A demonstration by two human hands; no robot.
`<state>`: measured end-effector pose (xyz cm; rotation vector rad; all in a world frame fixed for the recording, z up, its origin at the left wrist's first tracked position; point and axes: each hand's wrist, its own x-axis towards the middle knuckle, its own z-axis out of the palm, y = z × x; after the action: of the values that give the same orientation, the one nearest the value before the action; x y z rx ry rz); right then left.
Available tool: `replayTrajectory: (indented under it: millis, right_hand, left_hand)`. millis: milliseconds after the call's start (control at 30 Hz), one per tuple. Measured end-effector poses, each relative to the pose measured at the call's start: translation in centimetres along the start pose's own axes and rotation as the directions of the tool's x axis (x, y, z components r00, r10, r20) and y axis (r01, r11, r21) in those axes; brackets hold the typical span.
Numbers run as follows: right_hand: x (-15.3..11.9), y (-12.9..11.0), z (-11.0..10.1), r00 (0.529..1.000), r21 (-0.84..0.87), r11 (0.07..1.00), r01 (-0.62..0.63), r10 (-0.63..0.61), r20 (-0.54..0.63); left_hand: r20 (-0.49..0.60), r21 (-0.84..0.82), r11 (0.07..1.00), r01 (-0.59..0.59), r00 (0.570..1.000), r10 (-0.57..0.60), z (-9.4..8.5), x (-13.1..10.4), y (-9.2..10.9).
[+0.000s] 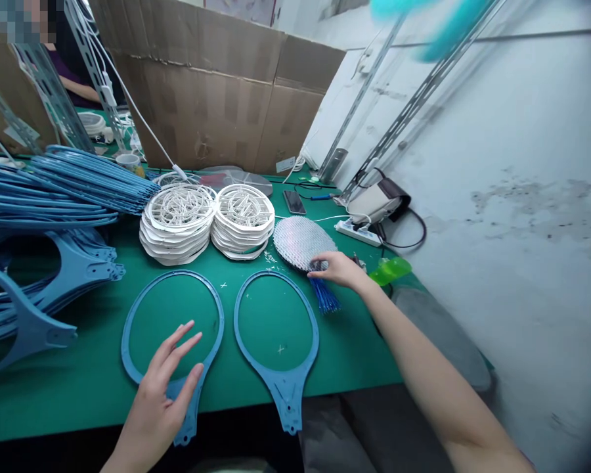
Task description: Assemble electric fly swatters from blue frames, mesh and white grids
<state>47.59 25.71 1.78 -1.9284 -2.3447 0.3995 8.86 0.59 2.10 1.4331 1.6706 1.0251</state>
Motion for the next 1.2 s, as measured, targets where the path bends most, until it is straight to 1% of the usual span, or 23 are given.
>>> replayTrajectory:
  millis: [133, 200, 267, 333, 467, 533, 600, 667, 733, 800, 900, 967, 1033, 1133, 1200]
  right_hand:
    - [-0.6, -0.2, 0.0, 0.997, -0.058, 0.997, -0.053, 0.050, -0.050]
    - [-1.0, -0.6, 0.2, 0.996, -0.084, 0.995, -0.055, 0.049, -0.079]
    - [-1.2, -1.1, 0.7, 0.996, -0.089, 0.996, -0.024, 0.016, -0.091]
    - [-1.2, -1.3, 1.1, 0.997, -0.079, 0.997, 0.016, -0.023, -0.080]
    - [-0.3, -0.9, 1.3, 0.997, -0.046, 0.997, 0.062, -0.064, -0.047]
    - [0.1, -0.3, 0.9, 0.995, -0.025, 0.996, 0.084, -0.085, -0.046]
    - [0.3, 0.2, 0.5, 0.992, -0.001, 0.993, 0.118, -0.118, -0.040]
    - [0.3, 0.4, 0.1, 0.987, 0.016, 0.988, 0.154, -0.154, -0.036]
    - [0.2, 0.2, 0.0, 0.983, 0.019, 0.984, 0.179, -0.178, -0.049]
    - [0.0, -0.2, 0.1, 0.982, -0.009, 0.983, 0.183, -0.183, -0.044]
    - [0.0, -1.0, 0.0, 0.986, -0.076, 0.984, 0.163, -0.164, -0.005]
    - [0.0, -1.4, -0.3, 0.988, -0.115, 0.982, 0.153, -0.154, -0.001]
    - [-0.2, -1.7, -0.9, 0.988, -0.160, 0.976, 0.149, -0.155, -0.026]
    - [-0.6, -2.3, -1.5, 0.978, -0.246, 0.961, 0.130, -0.165, -0.129]
    - [-0.9, -2.8, -1.5, 0.963, -0.303, 0.947, 0.108, -0.175, -0.205]
  left_hand:
    - [-0.011, 0.026, 1.000, 0.009, 1.000, -0.008, 0.1, -0.1, -0.2]
    - [-0.010, 0.029, 1.000, 0.008, 1.000, -0.008, 0.1, -0.1, -0.2]
    - [-0.006, 0.023, 1.000, 0.000, 1.000, 0.000, 0.1, -0.2, -0.1]
    - [-0.003, 0.008, 1.000, 0.005, 1.000, -0.005, 0.2, -0.2, 0.1]
    - [0.001, -0.029, 0.999, 0.029, 1.000, -0.029, 0.2, -0.2, 0.0]
    - [0.000, -0.018, 1.000, 0.019, 1.000, -0.019, -0.1, -0.3, -0.7]
    - [-0.009, 0.032, 0.999, -0.012, 1.000, 0.012, -0.6, -0.2, -2.1]
    - [-0.009, 0.122, 0.989, -0.080, 0.997, 0.081, -1.3, 0.0, -3.7]
    - [0.017, 0.237, 0.957, -0.167, 0.986, 0.168, -2.0, 0.2, -5.3]
    - [0.040, 0.336, 0.912, -0.234, 0.971, 0.234, -2.7, 0.3, -6.4]
    - [0.037, 0.417, 0.868, -0.270, 0.959, 0.280, -3.1, 0.2, -7.2]
    - [0.041, 0.430, 0.858, -0.282, 0.955, 0.293, -3.1, 0.1, -7.5]
    - [0.056, 0.416, 0.862, -0.289, 0.955, 0.293, -3.2, -0.1, -7.8]
    - [0.113, 0.347, 0.895, -0.280, 0.960, 0.256, -3.5, -0.3, -8.2]
    - [0.137, 0.288, 0.920, -0.264, 0.963, 0.233, -3.7, -0.3, -8.1]
